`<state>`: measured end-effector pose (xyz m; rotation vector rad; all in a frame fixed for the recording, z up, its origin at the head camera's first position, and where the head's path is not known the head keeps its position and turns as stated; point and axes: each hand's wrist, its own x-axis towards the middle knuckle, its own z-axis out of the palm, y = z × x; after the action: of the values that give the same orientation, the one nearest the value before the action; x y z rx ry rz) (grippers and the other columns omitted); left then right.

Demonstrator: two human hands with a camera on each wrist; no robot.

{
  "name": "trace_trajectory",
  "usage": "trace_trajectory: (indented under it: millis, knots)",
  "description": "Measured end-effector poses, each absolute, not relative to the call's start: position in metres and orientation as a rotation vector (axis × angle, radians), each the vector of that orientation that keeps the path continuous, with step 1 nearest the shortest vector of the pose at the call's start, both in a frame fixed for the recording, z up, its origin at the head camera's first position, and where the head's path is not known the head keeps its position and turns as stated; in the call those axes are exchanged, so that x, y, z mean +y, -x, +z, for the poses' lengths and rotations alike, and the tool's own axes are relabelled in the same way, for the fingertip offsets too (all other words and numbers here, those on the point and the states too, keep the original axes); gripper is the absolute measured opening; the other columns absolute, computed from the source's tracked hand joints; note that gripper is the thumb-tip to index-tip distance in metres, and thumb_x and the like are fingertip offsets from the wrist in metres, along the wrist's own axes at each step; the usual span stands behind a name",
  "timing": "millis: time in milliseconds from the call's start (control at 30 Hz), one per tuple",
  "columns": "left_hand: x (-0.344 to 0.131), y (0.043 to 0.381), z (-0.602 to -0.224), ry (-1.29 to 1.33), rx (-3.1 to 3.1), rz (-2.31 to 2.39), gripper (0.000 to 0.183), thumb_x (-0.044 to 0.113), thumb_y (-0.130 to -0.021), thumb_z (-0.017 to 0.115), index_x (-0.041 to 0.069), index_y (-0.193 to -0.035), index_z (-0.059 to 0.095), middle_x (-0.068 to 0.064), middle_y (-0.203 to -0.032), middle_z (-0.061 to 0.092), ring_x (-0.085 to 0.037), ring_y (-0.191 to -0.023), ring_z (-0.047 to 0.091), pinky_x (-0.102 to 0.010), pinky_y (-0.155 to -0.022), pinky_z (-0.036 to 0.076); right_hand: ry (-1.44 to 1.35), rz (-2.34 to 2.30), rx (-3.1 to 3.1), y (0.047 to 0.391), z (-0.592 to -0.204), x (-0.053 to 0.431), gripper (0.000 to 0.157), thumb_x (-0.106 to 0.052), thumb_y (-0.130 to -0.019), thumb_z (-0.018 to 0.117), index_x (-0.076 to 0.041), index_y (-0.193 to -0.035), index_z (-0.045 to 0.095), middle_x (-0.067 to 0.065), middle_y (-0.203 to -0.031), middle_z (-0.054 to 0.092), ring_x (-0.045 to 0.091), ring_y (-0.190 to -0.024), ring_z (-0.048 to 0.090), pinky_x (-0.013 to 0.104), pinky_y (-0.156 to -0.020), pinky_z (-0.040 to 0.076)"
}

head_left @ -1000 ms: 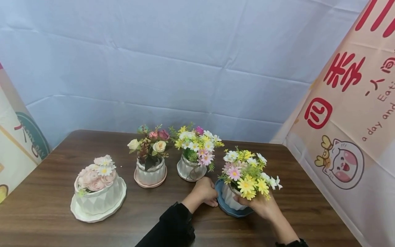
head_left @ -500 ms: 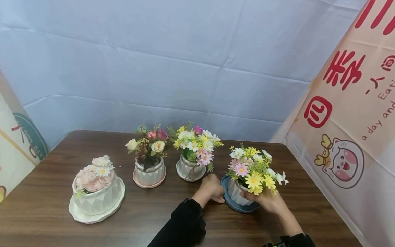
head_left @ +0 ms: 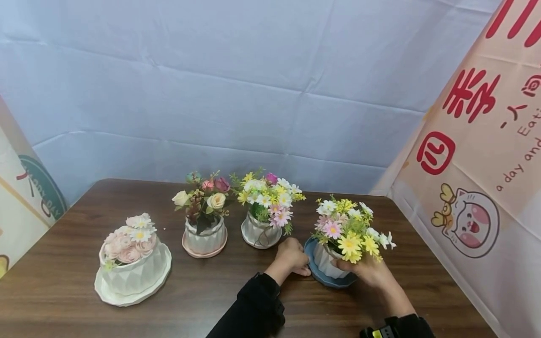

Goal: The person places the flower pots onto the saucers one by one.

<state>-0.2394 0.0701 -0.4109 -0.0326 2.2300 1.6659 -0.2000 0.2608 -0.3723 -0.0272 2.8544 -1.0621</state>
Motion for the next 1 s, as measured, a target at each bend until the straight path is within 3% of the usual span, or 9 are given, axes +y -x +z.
trace_trajectory:
  millis: [233, 567, 700, 1000]
  knots:
    - [0.082, 0.243, -0.415, 0.073, 2.201, 1.756, 0.015, -0.007, -0.083, 0.064, -0.006, -0.096, 0.058, -0.015, -0.067, 0.054, -0.019, -0.049, 0.061, -0.026, -0.047, 0.052, 0.076, -1.171, 2.873, 0.21, -0.375, 0.269, 0.1, -0.035, -0.075, 0.077, 0.009, -0.141, 0.018, 0.032, -0.139, 0.028, 0.048, -0.125, 0.029, 0.058, -0.098, 0.03]
    - [0.094, 0.254, -0.415, 0.121, 2.299, 1.761, 0.005, -0.007, -0.082, 0.062, -0.002, -0.081, 0.06, -0.01, -0.059, 0.056, -0.016, -0.046, 0.06, -0.025, -0.044, 0.051, -0.086, -1.067, 2.858, 0.22, -0.376, 0.275, 0.099, -0.048, -0.077, 0.071, 0.014, -0.138, 0.023, 0.037, -0.134, 0.033, 0.05, -0.12, 0.035, 0.056, -0.094, 0.036]
    - [0.098, 0.255, -0.414, 0.139, 2.404, 1.723, 0.008, -0.006, -0.081, 0.06, 0.0, -0.077, 0.057, -0.008, -0.061, 0.054, -0.014, -0.044, 0.058, -0.024, -0.043, 0.049, -0.167, -1.093, 2.82, 0.225, -0.377, 0.275, 0.105, -0.05, -0.076, 0.071, 0.016, -0.138, 0.018, 0.04, -0.135, 0.028, 0.053, -0.12, 0.032, 0.057, -0.094, 0.035]
    - [0.107, 0.252, -0.416, 0.13, 2.528, 1.76, 0.008, -0.001, -0.085, 0.06, 0.004, -0.08, 0.056, -0.007, -0.068, 0.052, -0.012, -0.043, 0.055, -0.023, -0.048, 0.047, -0.21, -1.28, 2.748, 0.235, -0.381, 0.278, 0.109, -0.04, -0.077, 0.074, 0.014, -0.142, 0.005, 0.04, -0.139, 0.019, 0.053, -0.123, 0.027, 0.058, -0.096, 0.032]
